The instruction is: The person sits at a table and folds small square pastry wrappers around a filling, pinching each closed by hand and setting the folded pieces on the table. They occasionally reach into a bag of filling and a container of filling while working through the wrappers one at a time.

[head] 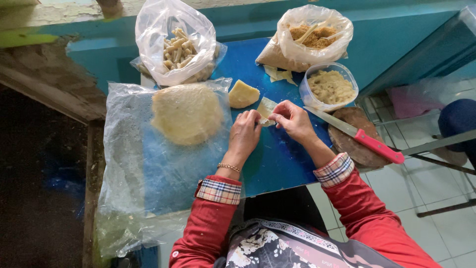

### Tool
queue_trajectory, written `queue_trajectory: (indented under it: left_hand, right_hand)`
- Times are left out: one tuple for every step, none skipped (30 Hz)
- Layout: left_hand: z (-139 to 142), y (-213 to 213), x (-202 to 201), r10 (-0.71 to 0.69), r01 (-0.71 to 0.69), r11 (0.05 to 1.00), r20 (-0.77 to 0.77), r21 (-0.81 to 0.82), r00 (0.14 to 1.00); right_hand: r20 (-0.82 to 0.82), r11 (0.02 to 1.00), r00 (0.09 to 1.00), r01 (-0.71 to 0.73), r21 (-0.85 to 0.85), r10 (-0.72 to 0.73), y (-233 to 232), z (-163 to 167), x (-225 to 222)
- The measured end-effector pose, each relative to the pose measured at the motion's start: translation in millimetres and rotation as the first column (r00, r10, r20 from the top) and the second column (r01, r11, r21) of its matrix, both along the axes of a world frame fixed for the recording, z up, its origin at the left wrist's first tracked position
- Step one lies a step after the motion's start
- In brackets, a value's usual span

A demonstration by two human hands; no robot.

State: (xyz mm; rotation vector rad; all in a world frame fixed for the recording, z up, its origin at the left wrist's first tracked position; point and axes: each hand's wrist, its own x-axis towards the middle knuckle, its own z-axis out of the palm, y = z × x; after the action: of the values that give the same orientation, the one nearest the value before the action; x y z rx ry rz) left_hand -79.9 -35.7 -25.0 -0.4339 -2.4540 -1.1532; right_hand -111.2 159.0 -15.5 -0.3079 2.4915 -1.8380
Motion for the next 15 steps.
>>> queue_trajectory:
  left_hand:
    - [-0.4,0.1,0.4,0.001,-0.001,1.000,0.001,0.000,1.000]
    - [-0.5,0.2,0.4,0.002,-0.002,1.000,0.001,0.000,1.000]
    - [-0.5,0.0,-0.3,0.005,-0.005,1.000,-0.001,0.000,1.000]
    - [-0.4,-0.3,-1.2,0.006,-0.006,1.000,-0.003,0.001,1.000]
    - [-0.7,-0.4,-1.1,0.006,-0.006,1.000,-0.002,0.001,1.000]
    - [-1.1,-0.4,-1.0,0.003,-0.003,1.000,-0.001,0.002,1.000]
    - [-1.3,-0.3,-1.4,0.007,-0.007,1.000,0.004,0.004,1.000]
    - [-1.5,-0.2,-1.6,0.009,-0.009,1.000,0.008,0.006,1.000]
    - [-2.0,0.2,-1.0,0.011,-0.011,1.000,0.015,0.008,1.000]
    - [-2.4,0.3,-0.6,0.010,-0.010,1.000,0.013,0.008,1.000]
    - [-2.3,0.0,-1.1,0.010,-0.010,1.000,0.009,0.008,1.000]
    - [-2.1,-0.2,-1.6,0.011,-0.011,1.000,0.004,0.008,1.000]
    - [-1.8,-0.2,-1.5,0.011,-0.011,1.000,0.006,0.010,1.000]
    - [-1.4,0.1,-1.2,0.011,-0.011,1.000,0.010,0.012,1.000]
    - [-1.0,0.0,-0.6,0.010,-0.011,1.000,0.014,0.015,1.000]
  right_hand:
    - [-0.029,0.999,0.999,0.027,0.034,-0.026,0.7,0.2,0.8]
    - [-0.060,0.996,0.997,0.053,0.067,-0.049,1.8,1.3,1.9]
    - [-0.092,0.992,0.993,0.080,0.099,-0.071,2.8,3.1,3.3]
    - [-0.152,0.979,0.985,0.103,0.174,-0.077,4.4,5.5,5.5]
    - [-0.208,0.960,0.975,0.131,0.245,-0.080,7.0,8.1,9.9]
    - [-0.264,0.935,0.961,0.164,0.314,-0.080,8.8,10.3,14.1]
    - [-0.282,0.894,0.954,0.212,0.394,-0.102,8.9,12.6,16.7]
    - [-0.303,0.844,0.945,0.260,0.470,-0.123,8.9,14.5,19.5]
    - [-0.323,0.784,0.936,0.305,0.541,-0.142,9.0,16.0,22.3]
    - [-0.309,0.764,0.940,0.306,0.568,-0.147,8.3,17.1,23.9]
    - [-0.297,0.743,0.943,0.307,0.594,-0.152,7.4,18.0,24.4]
    - [-0.287,0.722,0.945,0.308,0.620,-0.157,6.5,18.7,24.1]
    - [-0.288,0.736,0.948,0.289,0.612,-0.133,4.7,18.9,22.6]
    - [-0.288,0.749,0.951,0.269,0.606,-0.109,2.6,18.7,21.0]
    - [-0.288,0.761,0.954,0.249,0.599,-0.085,1.2,18.4,19.8]
